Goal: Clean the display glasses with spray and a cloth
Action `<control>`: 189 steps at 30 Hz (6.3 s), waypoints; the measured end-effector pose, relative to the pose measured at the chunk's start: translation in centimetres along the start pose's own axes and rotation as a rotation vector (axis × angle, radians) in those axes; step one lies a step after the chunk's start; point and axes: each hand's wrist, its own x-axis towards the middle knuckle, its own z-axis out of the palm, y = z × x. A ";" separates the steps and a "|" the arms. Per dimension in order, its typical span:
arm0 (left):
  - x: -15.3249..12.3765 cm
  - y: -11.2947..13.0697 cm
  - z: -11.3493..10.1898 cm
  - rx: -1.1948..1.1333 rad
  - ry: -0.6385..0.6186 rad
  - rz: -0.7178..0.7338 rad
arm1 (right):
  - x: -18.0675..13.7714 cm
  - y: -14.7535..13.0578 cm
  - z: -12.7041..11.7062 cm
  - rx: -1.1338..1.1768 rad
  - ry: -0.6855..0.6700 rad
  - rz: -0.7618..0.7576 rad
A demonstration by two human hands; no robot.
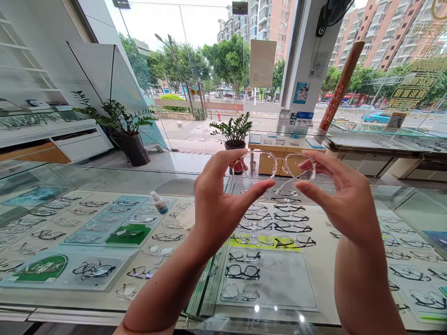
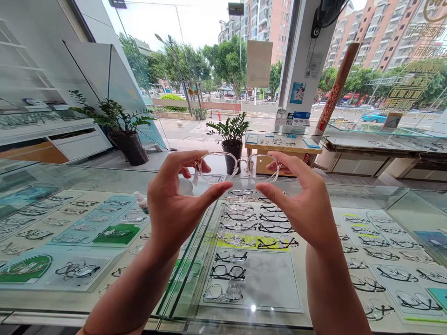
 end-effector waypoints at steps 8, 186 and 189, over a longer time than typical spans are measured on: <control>0.0 0.1 0.1 -0.008 0.005 -0.001 | 0.0 -0.1 0.0 0.009 -0.017 0.006; -0.6 -1.9 3.2 -0.021 0.197 0.072 | 0.1 0.0 2.6 -0.047 0.172 -0.141; -0.6 -1.9 3.1 -0.014 0.212 0.086 | 0.2 0.2 2.5 0.143 0.164 -0.068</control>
